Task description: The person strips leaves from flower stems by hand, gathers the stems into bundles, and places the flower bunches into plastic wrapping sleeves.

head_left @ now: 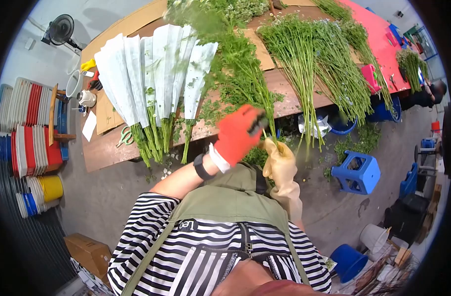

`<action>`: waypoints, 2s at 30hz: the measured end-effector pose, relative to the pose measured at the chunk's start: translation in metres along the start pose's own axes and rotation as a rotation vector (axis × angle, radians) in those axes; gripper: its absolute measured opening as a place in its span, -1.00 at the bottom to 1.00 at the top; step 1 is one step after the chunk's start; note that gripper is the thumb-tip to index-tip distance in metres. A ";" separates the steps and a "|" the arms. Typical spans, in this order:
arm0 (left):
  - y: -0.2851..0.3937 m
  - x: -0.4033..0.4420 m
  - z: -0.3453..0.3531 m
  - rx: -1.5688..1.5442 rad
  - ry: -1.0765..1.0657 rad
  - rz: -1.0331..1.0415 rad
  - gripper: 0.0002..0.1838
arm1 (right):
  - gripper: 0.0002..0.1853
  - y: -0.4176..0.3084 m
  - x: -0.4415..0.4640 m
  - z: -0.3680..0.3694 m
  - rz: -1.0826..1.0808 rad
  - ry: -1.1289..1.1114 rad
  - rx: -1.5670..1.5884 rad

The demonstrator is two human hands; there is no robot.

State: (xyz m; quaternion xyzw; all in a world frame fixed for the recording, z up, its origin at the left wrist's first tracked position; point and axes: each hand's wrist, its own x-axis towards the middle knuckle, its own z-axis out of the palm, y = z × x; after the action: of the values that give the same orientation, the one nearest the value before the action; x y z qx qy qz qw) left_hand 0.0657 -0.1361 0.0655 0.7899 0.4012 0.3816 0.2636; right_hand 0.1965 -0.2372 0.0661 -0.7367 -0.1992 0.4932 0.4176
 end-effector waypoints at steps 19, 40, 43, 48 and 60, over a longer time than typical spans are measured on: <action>-0.053 -0.005 -0.034 0.497 -0.220 -0.295 -0.55 | -0.62 -0.007 -0.010 0.002 -0.124 -0.128 0.180; -0.072 0.014 -0.076 -0.174 0.230 -0.262 -0.61 | -0.68 0.003 -0.003 -0.010 -0.072 -0.150 0.098; -0.066 0.014 -0.065 0.058 0.346 -0.218 -0.55 | -0.69 -0.001 -0.005 -0.006 -0.019 -0.164 0.049; -0.083 0.025 -0.056 0.210 0.480 -0.175 -0.71 | -0.69 0.004 0.003 0.005 -0.086 -0.173 0.032; -0.058 0.042 -0.089 -0.208 0.547 -0.089 -0.59 | -0.68 -0.010 0.013 -0.014 -0.010 -0.159 0.067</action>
State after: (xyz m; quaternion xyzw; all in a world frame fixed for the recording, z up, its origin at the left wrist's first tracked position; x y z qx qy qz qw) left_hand -0.0157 -0.0602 0.0909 0.6080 0.4506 0.6075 0.2415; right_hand 0.2163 -0.2280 0.0690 -0.6796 -0.2187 0.5545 0.4276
